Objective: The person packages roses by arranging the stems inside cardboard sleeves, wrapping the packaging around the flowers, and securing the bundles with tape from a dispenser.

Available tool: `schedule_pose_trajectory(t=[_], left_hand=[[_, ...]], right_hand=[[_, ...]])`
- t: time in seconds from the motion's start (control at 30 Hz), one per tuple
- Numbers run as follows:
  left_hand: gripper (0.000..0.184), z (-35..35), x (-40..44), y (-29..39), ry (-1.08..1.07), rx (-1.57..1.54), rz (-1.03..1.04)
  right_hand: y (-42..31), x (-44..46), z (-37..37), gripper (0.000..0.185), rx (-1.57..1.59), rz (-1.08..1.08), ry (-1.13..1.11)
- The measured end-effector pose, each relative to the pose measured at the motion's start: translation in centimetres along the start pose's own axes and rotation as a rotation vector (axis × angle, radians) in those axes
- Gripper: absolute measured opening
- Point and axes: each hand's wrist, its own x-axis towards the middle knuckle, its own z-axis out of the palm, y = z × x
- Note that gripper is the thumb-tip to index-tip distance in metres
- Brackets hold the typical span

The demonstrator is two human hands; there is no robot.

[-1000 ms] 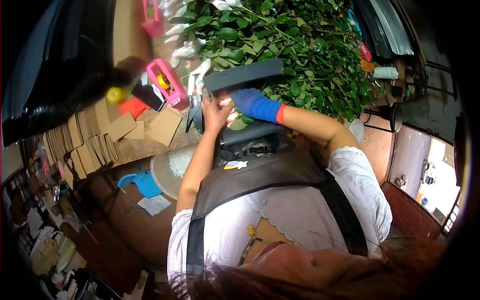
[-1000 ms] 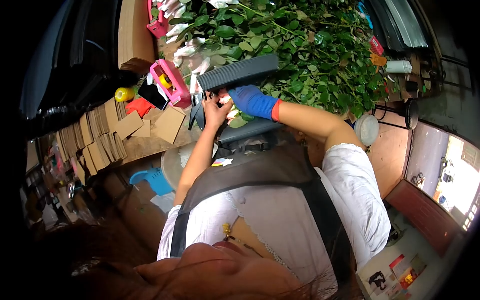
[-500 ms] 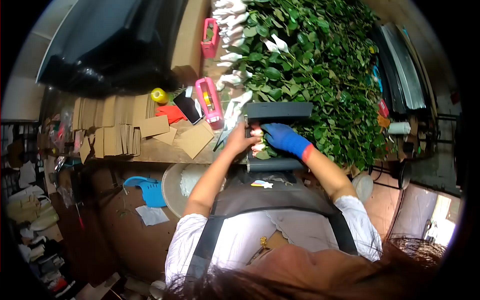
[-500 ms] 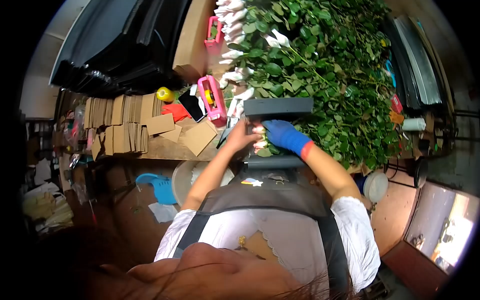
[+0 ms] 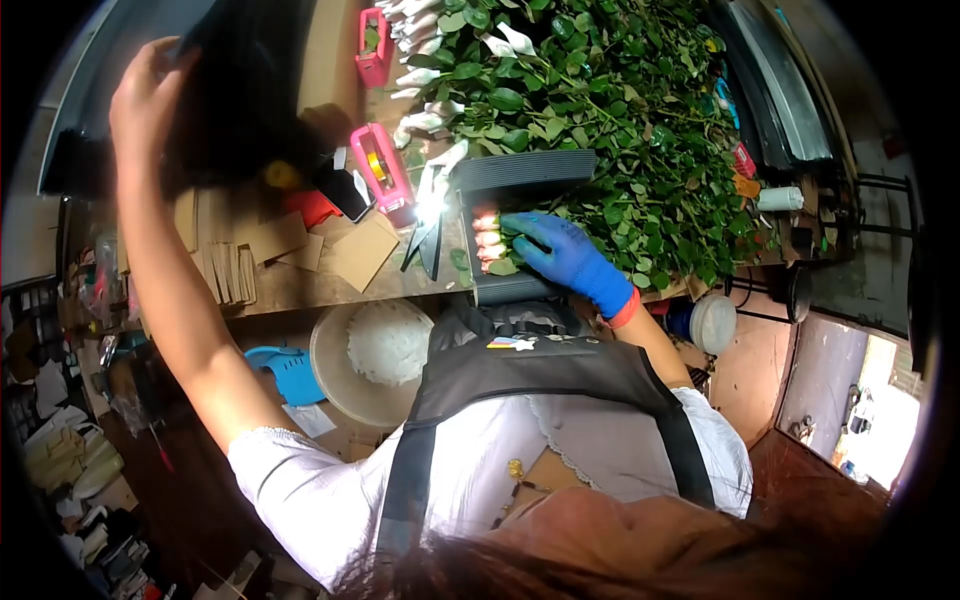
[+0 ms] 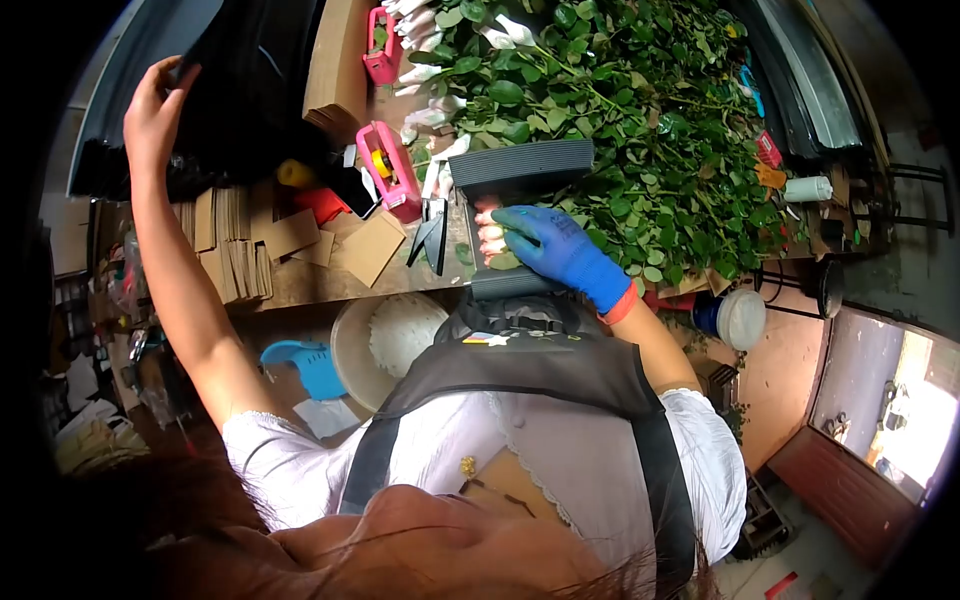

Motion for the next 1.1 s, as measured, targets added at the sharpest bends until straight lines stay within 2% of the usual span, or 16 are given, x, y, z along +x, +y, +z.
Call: schedule_pose_trajectory(t=[0.07, 0.13, 0.17, 0.23, 0.27, 0.3, 0.33, 0.37, 0.47, 0.5, 0.57, 0.6, 0.73, 0.83, 0.93, 1.1], left_hand=[[0.024, -1.5, -4.3, 7.0, 0.292, -0.227, 0.076], [0.016, -1.2, -9.1, 12.7, 0.508, -0.151, 0.368], [0.023, 0.2, -11.4, 14.9, 0.63, -0.04, 0.56], [0.033, 3.5, -17.6, 19.6, 0.457, -0.146, 0.557], [0.035, 5.0, -20.2, 21.6, 0.23, -0.276, 0.488], [0.036, 7.4, -22.4, 22.8, 0.072, -0.342, 0.475], [0.029, 8.8, -23.9, 23.5, -0.037, -0.425, 0.446], [0.034, 9.5, -24.8, 23.8, -0.086, -0.468, 0.429], [0.044, 12.0, -27.3, 22.2, 0.079, -0.375, 0.086], [0.057, 14.3, -29.0, 21.8, 0.073, -0.499, -0.197], [0.034, 16.2, -30.1, 21.7, -0.305, -0.641, -0.493], [0.032, 18.9, -32.6, 20.6, -0.689, -0.85, -0.673], [0.041, 24.8, -36.4, 20.3, -0.632, -0.815, -0.66], [0.04, 26.9, -36.0, 19.3, -0.506, -0.753, -0.667], [0.033, 26.3, -35.3, 18.3, -0.569, -0.758, -0.586], [0.041, 25.2, -35.9, 20.8, -0.595, -0.759, -0.473]], right_hand=[[-0.9, 0.5, -0.3, 0.042, 0.242, 0.15, -0.004], [-1.2, 1.6, -0.9, 0.065, 0.77, 0.323, -0.029], [-1.3, 2.8, -1.6, 0.074, 0.984, 0.299, -0.073], [-3.3, 4.6, -3.3, 0.095, 1.331, 0.209, -0.138], [-4.8, 5.1, -4.2, 0.076, 1.283, 0.217, -0.084], [-3.7, 5.0, -4.5, 0.061, 0.956, 0.342, -0.072], [-2.2, 4.4, -5.0, 0.047, 0.625, 0.453, -0.062], [-1.1, 3.7, -5.1, 0.039, 0.569, 0.509, -0.04], [3.5, 0.1, -4.4, 0.027, 0.444, 0.639, -0.004], [5.9, -2.0, -3.8, 0.028, 0.428, 0.656, -0.012], [9.2, -4.4, -3.7, 0.03, 0.272, 0.727, -0.124], [10.4, -5.1, -3.9, 0.031, 0.133, 0.779, -0.225], [6.9, -2.5, -5.4, 0.036, -0.634, 0.722, -0.579], [7.6, -0.8, -3.6, 0.035, -0.653, 0.557, -0.562], [7.5, 0.2, -3.1, 0.035, -0.734, 0.588, -0.764], [6.4, 1.8, -3.5, 0.034, -0.641, 0.535, -0.815]])
